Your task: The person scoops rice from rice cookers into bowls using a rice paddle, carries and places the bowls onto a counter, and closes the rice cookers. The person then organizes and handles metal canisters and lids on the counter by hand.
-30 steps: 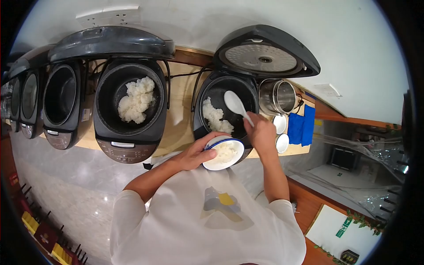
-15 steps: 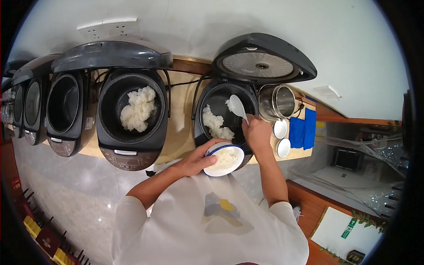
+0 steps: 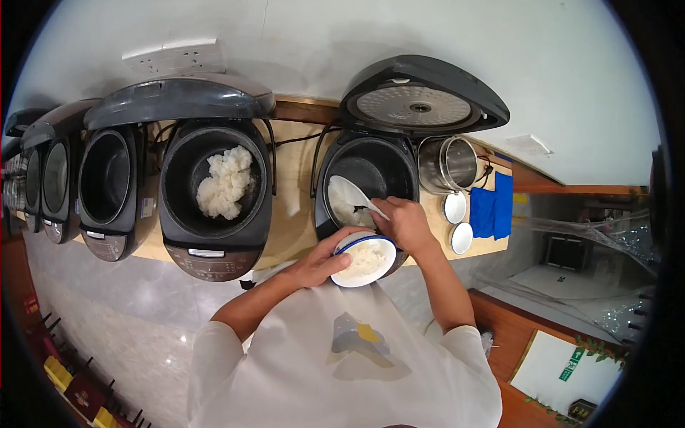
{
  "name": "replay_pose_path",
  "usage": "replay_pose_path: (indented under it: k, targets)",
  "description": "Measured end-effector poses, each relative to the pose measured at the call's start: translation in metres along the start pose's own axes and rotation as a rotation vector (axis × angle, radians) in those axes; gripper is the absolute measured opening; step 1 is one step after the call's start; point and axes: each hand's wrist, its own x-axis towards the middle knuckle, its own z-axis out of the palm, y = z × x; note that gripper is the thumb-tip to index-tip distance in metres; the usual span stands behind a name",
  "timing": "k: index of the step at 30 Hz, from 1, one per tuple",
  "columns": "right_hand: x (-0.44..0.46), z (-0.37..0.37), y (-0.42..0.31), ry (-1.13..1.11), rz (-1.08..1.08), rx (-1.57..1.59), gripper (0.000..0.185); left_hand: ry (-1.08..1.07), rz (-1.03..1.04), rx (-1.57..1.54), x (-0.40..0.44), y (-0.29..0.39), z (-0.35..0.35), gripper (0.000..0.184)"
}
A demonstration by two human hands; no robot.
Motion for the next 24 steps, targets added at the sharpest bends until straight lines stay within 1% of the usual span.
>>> replay_pose_path:
  k: [1,2,4,5,7,8,9,11,12,16,18,21,24]
  targets:
    - [-0.001,-0.002,0.002,0.000,0.020,0.069,0.025,-0.001,-0.002,0.003,0.000,0.001,0.000,0.076]
    - [-0.001,-0.006,0.003,0.002,0.020,0.070,0.025,-0.001,-0.006,-0.014,0.000,0.001,0.001,0.076]
    - [-0.002,-0.016,0.005,0.096,0.211,0.091,0.022,0.004,-0.009,-0.032,-0.001,0.003,0.002,0.077]
    - [-0.004,-0.020,0.008,0.096,0.210,0.092,0.022,0.008,-0.008,-0.026,-0.001,0.005,0.003,0.077]
    - [-0.012,-0.028,0.012,0.022,0.299,-0.006,0.020,0.006,-0.009,-0.018,0.000,0.005,0.003,0.077]
    - [-0.014,-0.031,0.010,-0.005,0.328,-0.003,0.019,0.003,-0.003,-0.018,0.001,0.004,0.003,0.077]
    - [-0.016,-0.031,0.008,-0.003,0.333,-0.004,0.019,0.000,0.002,-0.019,0.001,0.004,0.003,0.078]
    - [-0.020,-0.028,0.002,-0.130,0.324,-0.004,0.018,-0.003,0.004,-0.012,0.001,0.003,0.003,0.078]
    - [-0.021,-0.021,0.001,-0.103,0.296,0.034,0.019,-0.001,0.011,-0.003,0.001,0.002,0.002,0.079]
    - [-0.013,-0.014,-0.006,-0.129,0.332,0.111,0.019,0.001,0.006,-0.004,0.000,0.001,0.002,0.080]
    - [-0.009,-0.005,-0.001,-0.133,0.367,0.290,0.021,0.000,0.008,-0.018,0.000,-0.001,0.002,0.081]
    - [-0.002,0.003,-0.005,-0.156,0.405,0.349,0.021,0.000,0.014,-0.034,0.001,-0.003,0.002,0.081]
    - [0.000,0.014,-0.002,-0.121,0.395,0.358,0.021,-0.012,0.014,-0.009,0.002,-0.004,0.001,0.081]
